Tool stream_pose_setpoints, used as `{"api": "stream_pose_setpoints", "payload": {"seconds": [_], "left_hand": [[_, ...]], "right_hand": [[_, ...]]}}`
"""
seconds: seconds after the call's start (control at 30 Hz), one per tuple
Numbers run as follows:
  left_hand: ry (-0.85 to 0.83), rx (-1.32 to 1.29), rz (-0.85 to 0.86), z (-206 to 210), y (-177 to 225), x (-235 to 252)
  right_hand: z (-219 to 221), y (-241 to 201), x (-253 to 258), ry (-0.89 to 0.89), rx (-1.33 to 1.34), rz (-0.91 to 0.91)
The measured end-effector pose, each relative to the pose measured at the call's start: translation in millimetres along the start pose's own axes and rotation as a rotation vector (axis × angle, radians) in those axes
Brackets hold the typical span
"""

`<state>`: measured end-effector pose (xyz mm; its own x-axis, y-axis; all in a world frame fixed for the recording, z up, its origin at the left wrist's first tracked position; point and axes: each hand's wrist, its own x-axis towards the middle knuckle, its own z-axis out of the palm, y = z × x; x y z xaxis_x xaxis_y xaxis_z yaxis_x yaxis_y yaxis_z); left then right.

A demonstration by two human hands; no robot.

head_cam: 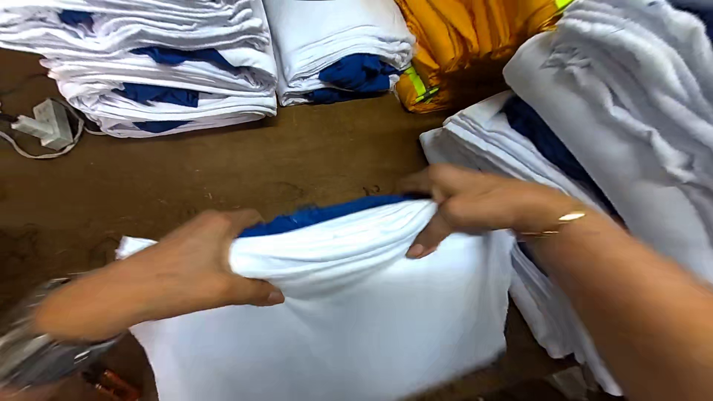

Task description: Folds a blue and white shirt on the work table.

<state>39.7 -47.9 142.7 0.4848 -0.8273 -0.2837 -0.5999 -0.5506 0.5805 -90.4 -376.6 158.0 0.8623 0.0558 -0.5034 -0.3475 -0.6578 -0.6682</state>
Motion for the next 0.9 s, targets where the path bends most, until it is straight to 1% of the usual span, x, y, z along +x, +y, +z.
{"api": "stream_pose_setpoints", "payload": {"seconds": [0.03, 0.07, 0.13, 0.17, 0.23, 0.3, 0.33, 0.37, 0.4, 0.43, 0.47, 0.5, 0.53, 0.57, 0.6, 0.63, 0.67, 0.7, 0.73, 0.77, 0.8, 0.83, 0.87, 0.9], "left_hand": [[0.135, 0.129, 0.090, -15.2, 12.2, -11.8], [0.235, 0.245, 0.154, -30.2, 27.5, -24.4], [0.327, 0.382, 0.220, -47.2, 59.7, -49.4], [0.353, 0.430, 0.247, -46.4, 68.8, -60.0], [0.437, 0.517, 0.310, -24.7, 65.2, -71.2], [0.510, 0.554, 0.326, 19.3, 46.5, -74.8], [0.486, 0.538, 0.309, 46.8, 34.5, -78.1], [0.423, 0.493, 0.276, 77.7, 21.1, -84.7], [0.316, 0.411, 0.219, 108.6, 10.0, -95.8], [0.179, 0.307, 0.148, 135.0, 1.5, -108.3], [0.044, 0.181, 0.074, 154.2, -4.9, -120.4], [-0.053, 0.075, 0.018, 164.9, -9.2, -132.0], [-0.103, 0.010, -0.012, 165.5, -10.7, -142.3], [-0.130, -0.033, -0.031, 156.5, -9.4, -150.7], [-0.137, -0.064, -0.041, 141.4, -7.0, -156.3], [-0.097, -0.089, -0.033, 125.9, -6.2, -158.7], [0.008, -0.098, -0.007, 115.2, -7.6, -158.4], [0.153, -0.079, 0.031, 110.2, -10.7, -154.3], [0.302, -0.026, 0.071, 110.3, -13.0, -146.0], [0.409, 0.027, 0.110, 114.7, -13.8, -135.3], [0.444, 0.075, 0.137, 124.0, -14.3, -126.6], [0.418, 0.130, 0.136, 140.4, -16.0, -122.7], [0.346, 0.173, 0.115, 162.8, -19.4, -125.6], [0.260, 0.206, 0.085, 186.4, -23.5, -135.7]], "right_hand": [[-12.0, -15.3, -21.3, 0.125, -0.108, -0.094], [-19.5, -29.1, -42.5, 0.268, -0.255, -0.190], [-18.0, -45.1, -79.7, 0.545, -0.533, -0.369], [-8.5, -49.2, -92.9, 0.651, -0.639, -0.424], [25.0, -45.8, -105.1, 0.792, -0.770, -0.449], [75.7, -19.1, -95.8, 0.889, -0.825, -0.479], [106.8, 2.3, -88.0, 0.916, -0.826, -0.481], [141.5, 25.9, -81.1, 0.897, -0.804, -0.455], [177.7, 48.2, -77.9, 0.817, -0.767, -0.406], [209.4, 66.4, -78.3, 0.686, -0.726, -0.346], [230.6, 78.0, -81.2, 0.544, -0.674, -0.299], [238.9, 82.0, -87.0, 0.425, -0.592, -0.267], [235.4, 81.0, -94.7, 0.348, -0.483, -0.229], [223.0, 77.7, -103.4, 0.313, -0.348, -0.188], [205.3, 73.9, -111.4, 0.323, -0.228, -0.157], [185.1, 70.2, -116.6, 0.383, -0.144, -0.136], [165.6, 66.6, -117.9, 0.494, -0.106, -0.133], [148.8, 63.1, -115.9, 0.629, -0.104, -0.130], [135.6, 58.9, -111.8, 0.768, -0.144, -0.110], [127.4, 54.6, -106.4, 0.873, -0.214, -0.078], [126.7, 53.1, -98.4, 0.930, -0.281, -0.060], [135.1, 55.7, -87.7, 0.933, -0.337, -0.070], [154.3, 63.7, -75.5, 0.885, -0.394, -0.080], [183.8, 76.6, -64.5, 0.800, -0.443, -0.067]]}}
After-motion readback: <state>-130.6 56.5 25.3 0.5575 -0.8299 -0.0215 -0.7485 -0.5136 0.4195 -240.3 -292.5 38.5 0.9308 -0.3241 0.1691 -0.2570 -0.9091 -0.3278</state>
